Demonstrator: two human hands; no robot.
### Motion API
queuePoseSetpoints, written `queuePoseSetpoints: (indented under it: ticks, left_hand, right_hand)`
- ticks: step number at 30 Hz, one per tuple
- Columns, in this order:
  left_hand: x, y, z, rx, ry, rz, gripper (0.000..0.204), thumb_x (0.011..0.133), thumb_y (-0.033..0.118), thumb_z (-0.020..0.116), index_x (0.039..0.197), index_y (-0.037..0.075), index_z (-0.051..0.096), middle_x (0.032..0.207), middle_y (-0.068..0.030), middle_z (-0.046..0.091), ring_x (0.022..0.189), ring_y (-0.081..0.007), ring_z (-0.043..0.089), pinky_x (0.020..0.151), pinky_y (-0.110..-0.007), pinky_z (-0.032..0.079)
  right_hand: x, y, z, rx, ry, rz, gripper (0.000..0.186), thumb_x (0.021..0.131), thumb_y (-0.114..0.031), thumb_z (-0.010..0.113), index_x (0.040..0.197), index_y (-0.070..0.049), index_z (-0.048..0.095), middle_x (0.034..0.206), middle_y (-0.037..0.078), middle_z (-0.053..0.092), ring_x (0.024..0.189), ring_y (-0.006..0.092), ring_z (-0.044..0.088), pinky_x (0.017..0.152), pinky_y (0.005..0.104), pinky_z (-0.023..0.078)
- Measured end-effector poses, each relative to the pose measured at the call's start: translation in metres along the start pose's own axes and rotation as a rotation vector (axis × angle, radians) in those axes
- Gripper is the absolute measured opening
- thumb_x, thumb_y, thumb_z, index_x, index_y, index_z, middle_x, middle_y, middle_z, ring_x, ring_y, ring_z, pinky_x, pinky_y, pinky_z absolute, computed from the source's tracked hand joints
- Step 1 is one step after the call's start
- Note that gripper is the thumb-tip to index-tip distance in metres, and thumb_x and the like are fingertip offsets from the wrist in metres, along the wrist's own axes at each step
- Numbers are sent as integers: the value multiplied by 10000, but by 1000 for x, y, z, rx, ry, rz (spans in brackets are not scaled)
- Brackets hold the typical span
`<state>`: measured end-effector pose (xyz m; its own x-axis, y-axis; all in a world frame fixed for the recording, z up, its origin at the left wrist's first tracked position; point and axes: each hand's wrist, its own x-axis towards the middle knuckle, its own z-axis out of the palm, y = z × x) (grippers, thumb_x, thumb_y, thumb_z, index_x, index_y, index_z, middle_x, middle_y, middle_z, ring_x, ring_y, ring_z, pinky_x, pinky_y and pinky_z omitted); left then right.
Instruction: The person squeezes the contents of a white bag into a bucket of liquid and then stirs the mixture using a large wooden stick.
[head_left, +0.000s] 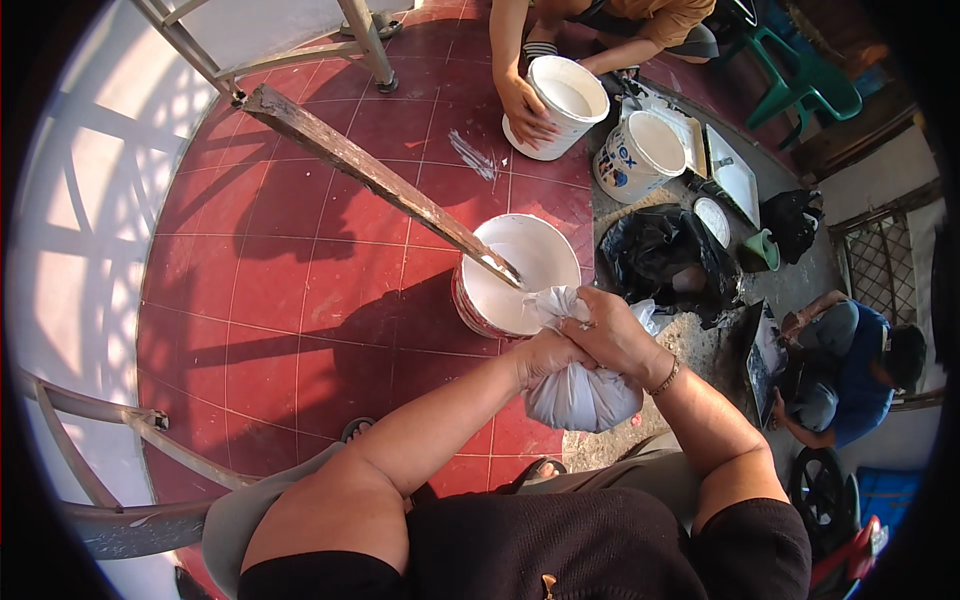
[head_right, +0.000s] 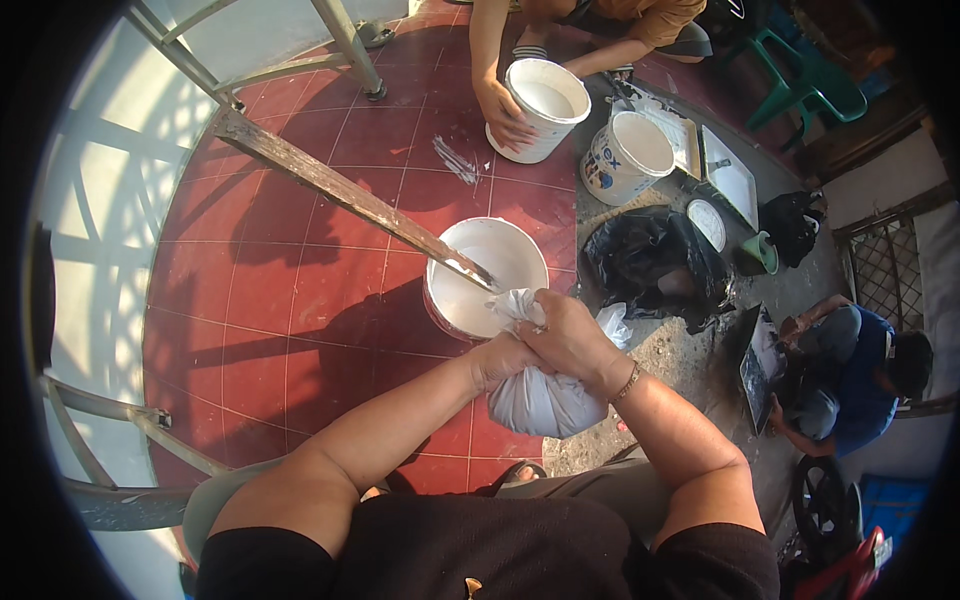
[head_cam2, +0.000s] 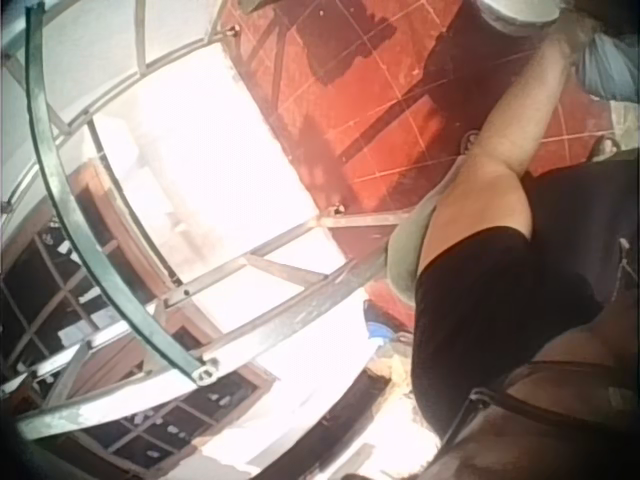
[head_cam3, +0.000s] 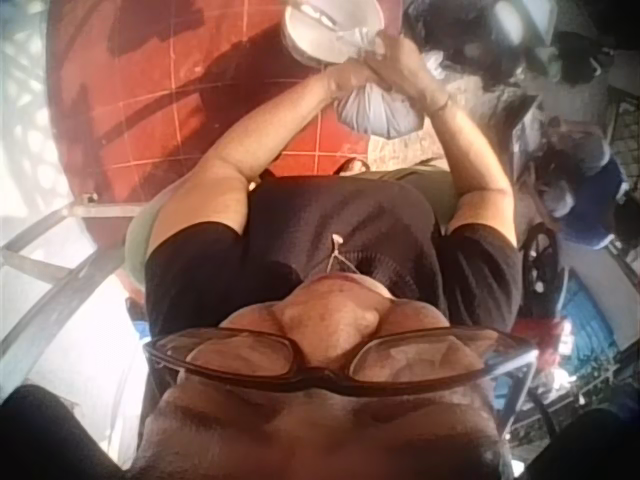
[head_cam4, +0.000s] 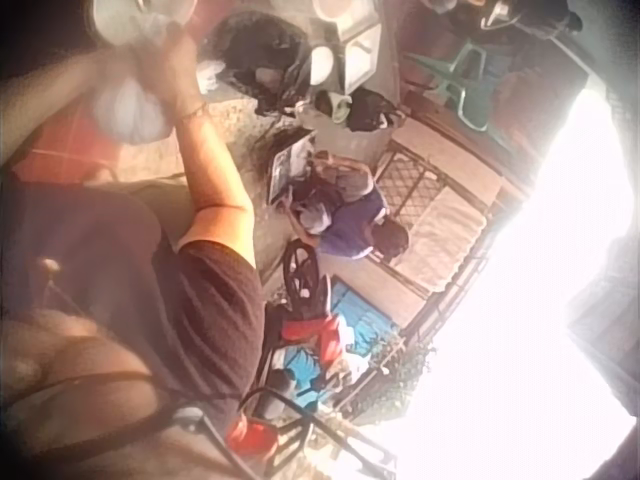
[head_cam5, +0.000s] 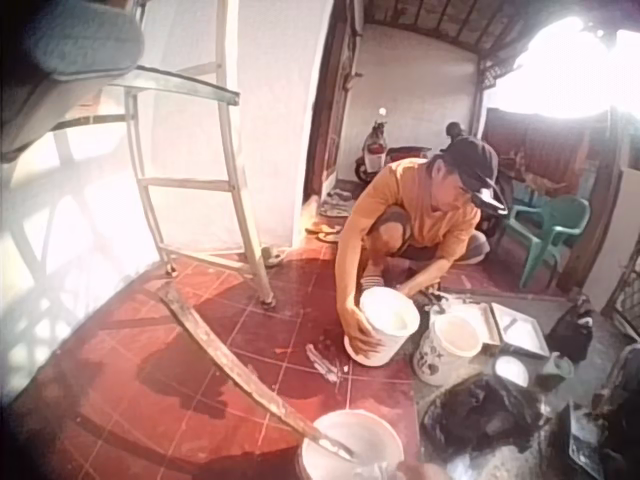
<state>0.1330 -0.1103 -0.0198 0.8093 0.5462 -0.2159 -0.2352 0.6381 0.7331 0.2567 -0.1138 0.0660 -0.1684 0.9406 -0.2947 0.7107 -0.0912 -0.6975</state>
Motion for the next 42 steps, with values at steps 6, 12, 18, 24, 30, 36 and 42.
queuePoseSetpoints:
  ticks: [6, 12, 18, 24, 30, 36, 42]
  left_hand:
    - [-3, 6, 4, -83, 55, -76, 261, 691, -24, 675, 946, 16, 637, 887, -74, 648, 790, -163, 642, 698, -287, 533]
    - [2, -3, -7, 21, 81, -110, 250, 663, -21, 668, 911, 12, 649, 865, -78, 649, 785, -163, 633, 693, -289, 520]
    - [1, 2, -3, 120, 24, -24, 243, 622, -10, 653, 863, 24, 660, 819, -61, 646, 773, -150, 608, 701, -288, 492]
    - [1, 6, -4, 95, 53, -87, 233, 625, -9, 645, 856, 21, 656, 822, -62, 645, 780, -150, 605, 705, -289, 491]
    - [2, 3, -2, 37, 105, -79, 221, 631, -17, 637, 851, -1, 652, 820, -76, 644, 755, -162, 607, 690, -291, 497]
    - [1, 5, -4, 64, 74, -80, 224, 636, -23, 625, 859, -13, 646, 829, -86, 637, 739, -171, 605, 663, -294, 499]
    - [-3, 12, 2, 84, 104, -135, 229, 626, -28, 623, 854, -19, 639, 815, -80, 625, 744, -163, 589, 643, -295, 492]
  right_hand:
    - [4, 1, 4, 58, 42, -4, 234, 799, -154, 614, 942, 32, 612, 828, 244, 645, 811, 379, 646, 726, 397, 496]
    - [5, 6, 13, 52, 88, 4, 251, 806, -179, 605, 927, 41, 617, 800, 245, 644, 776, 377, 649, 706, 400, 496]
    - [11, 7, 3, 57, 6, 85, 261, 841, -147, 657, 980, 70, 621, 859, 136, 679, 797, 127, 621, 725, 286, 501]
    - [11, -1, 5, -20, 25, 93, 198, 837, -114, 654, 950, 46, 627, 835, 128, 675, 760, 130, 617, 705, 300, 498]
    - [13, -3, 8, -55, 61, 40, 173, 829, -83, 641, 953, 36, 627, 837, 136, 671, 775, 135, 611, 698, 306, 488]
    - [14, 0, 6, -7, 43, 79, 195, 829, -62, 626, 995, 39, 609, 842, 124, 662, 788, 128, 603, 712, 305, 487]
    - [13, -3, 2, 97, 130, -166, 302, 810, -188, 642, 1013, 24, 569, 776, 245, 631, 752, 387, 640, 668, 404, 498]
